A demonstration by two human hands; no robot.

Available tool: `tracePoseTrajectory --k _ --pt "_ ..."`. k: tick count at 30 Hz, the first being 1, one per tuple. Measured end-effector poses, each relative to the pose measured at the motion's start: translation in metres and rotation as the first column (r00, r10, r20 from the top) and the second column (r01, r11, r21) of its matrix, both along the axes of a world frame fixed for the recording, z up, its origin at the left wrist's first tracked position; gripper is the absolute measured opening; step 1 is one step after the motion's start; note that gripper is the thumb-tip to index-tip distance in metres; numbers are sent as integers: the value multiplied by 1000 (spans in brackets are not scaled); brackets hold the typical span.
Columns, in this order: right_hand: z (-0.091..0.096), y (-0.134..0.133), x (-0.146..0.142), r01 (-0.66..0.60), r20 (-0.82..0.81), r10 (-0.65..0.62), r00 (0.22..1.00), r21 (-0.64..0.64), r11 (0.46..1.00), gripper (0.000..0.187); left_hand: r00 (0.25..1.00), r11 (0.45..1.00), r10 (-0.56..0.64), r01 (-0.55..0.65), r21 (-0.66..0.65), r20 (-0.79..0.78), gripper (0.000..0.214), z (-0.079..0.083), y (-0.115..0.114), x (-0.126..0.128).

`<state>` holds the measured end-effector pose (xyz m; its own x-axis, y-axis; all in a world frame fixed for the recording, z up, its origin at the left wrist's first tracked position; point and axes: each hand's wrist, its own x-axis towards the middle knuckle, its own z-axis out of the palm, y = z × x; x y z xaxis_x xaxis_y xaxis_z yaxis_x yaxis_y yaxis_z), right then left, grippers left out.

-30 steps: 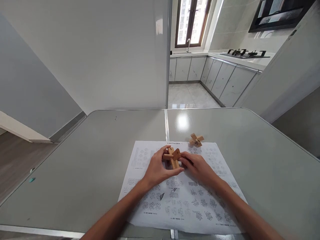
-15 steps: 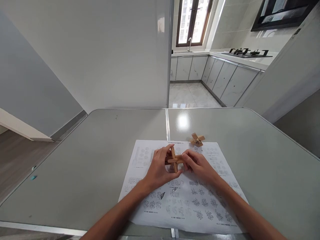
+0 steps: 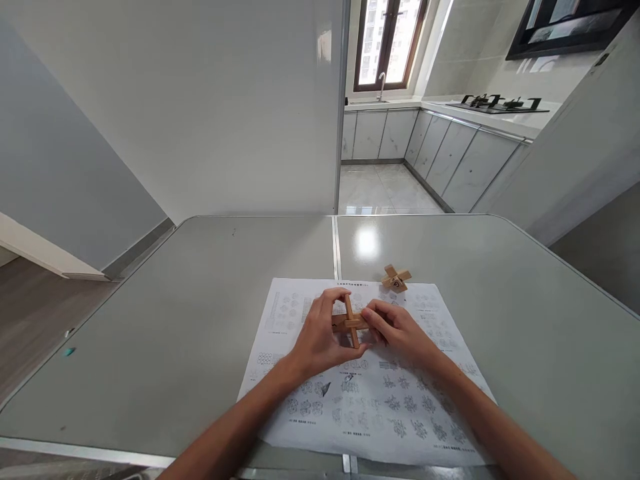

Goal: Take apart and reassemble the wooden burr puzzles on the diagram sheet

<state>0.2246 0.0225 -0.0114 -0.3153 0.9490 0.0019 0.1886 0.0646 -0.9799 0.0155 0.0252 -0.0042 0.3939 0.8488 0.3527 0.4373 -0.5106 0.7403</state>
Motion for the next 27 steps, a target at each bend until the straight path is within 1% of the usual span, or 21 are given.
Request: tracePoseTrajectory --k 4,9,12,16,21,24,27 --pt "-4 0 0 1 12 -1 1000 -14 1000 47 1000 998 4 -5 -70 -16 87 0 0 -1" --pt "-5 -1 -1 -11 -28 9 1000 -78 997 48 1000 996 -27 28 -89 4 89 -4 3 -3" --pt "-3 -2 -1 -44 -76 35 997 -131 990 49 999 995 -43 44 -90 14 92 -5 3 -4" --pt "-2 -2 2 -123 -131 99 986 -193 973 48 999 998 -50 50 -43 2 93 -2 3 -4" --pt "-1 -1 4 -193 -141 167 976 -199 961 46 998 999 -12 15 46 -68 92 1 2 -3" --pt "0 -2 4 -212 -134 188 973 -195 958 46 994 994 17 -5 111 -108 94 0 0 -4" --pt "0 -4 3 -201 -137 176 975 -194 960 47 993 993 6 8 117 -120 94 1 -1 -4"
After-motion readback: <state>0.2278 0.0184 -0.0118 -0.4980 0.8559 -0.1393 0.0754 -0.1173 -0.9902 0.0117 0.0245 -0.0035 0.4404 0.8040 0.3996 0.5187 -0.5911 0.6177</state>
